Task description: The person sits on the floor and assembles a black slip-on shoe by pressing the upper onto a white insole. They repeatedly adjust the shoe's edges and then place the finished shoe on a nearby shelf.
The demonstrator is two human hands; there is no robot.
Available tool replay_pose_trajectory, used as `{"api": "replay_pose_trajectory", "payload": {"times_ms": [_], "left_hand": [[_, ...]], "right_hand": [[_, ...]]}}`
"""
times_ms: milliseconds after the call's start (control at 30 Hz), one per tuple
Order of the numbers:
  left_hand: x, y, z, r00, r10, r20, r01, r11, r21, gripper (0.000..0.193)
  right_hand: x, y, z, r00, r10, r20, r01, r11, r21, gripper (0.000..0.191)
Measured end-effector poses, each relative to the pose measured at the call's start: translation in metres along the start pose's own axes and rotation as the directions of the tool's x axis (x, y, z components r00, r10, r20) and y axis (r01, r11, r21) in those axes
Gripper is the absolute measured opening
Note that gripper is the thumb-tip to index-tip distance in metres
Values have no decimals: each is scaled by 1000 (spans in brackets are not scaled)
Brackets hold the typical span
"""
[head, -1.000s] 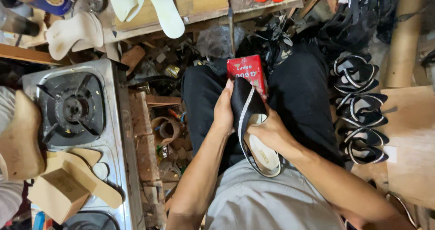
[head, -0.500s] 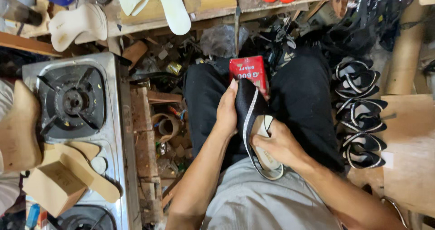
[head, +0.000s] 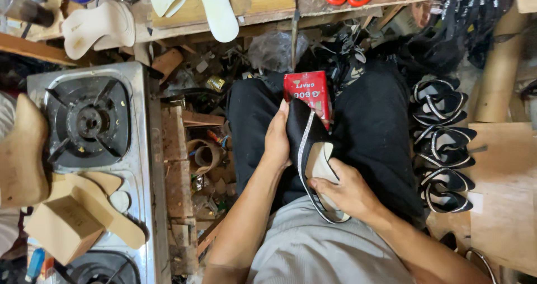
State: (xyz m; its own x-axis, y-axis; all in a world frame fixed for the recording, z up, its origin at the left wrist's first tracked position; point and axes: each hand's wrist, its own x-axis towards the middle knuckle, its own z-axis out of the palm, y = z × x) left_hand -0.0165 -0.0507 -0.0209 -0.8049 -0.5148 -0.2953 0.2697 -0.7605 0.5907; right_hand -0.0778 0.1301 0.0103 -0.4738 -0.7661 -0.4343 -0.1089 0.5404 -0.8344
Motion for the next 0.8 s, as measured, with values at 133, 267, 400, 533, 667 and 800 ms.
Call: {"api": "replay_pose_trajectory", "payload": {"times_ms": [133, 267, 400, 533, 667, 800], "left_hand": [[4, 5, -1, 1000, 4, 10, -3, 997, -73, 57], [9, 31, -6, 995, 15, -101, -27, 992, -127, 65], [7, 48, -2, 996, 87, -31, -90, 987, -134, 66], [8, 57, 11, 989, 128, -69, -139, 974, -179, 62], [3, 59, 22, 985, 169, 9, -167, 978, -125, 64], [-6, 51, 30, 975, 210, 74, -204, 975, -83, 60]], "right_hand": [[4, 14, -3, 983, 154, 100, -174, 955, 242, 42], [-2, 21, -28, 942, 52, 332, -308, 527, 792, 71], [-15, 14, -43, 881, -289, 374, -132, 610, 781, 90], [-15, 2, -51, 793, -449, 412, 30, 704, 710, 92], [-6, -2, -30, 971, -181, 154, 122, 936, 329, 63], [-2, -6, -18, 995, -62, -83, 67, 996, 57, 45]]}}
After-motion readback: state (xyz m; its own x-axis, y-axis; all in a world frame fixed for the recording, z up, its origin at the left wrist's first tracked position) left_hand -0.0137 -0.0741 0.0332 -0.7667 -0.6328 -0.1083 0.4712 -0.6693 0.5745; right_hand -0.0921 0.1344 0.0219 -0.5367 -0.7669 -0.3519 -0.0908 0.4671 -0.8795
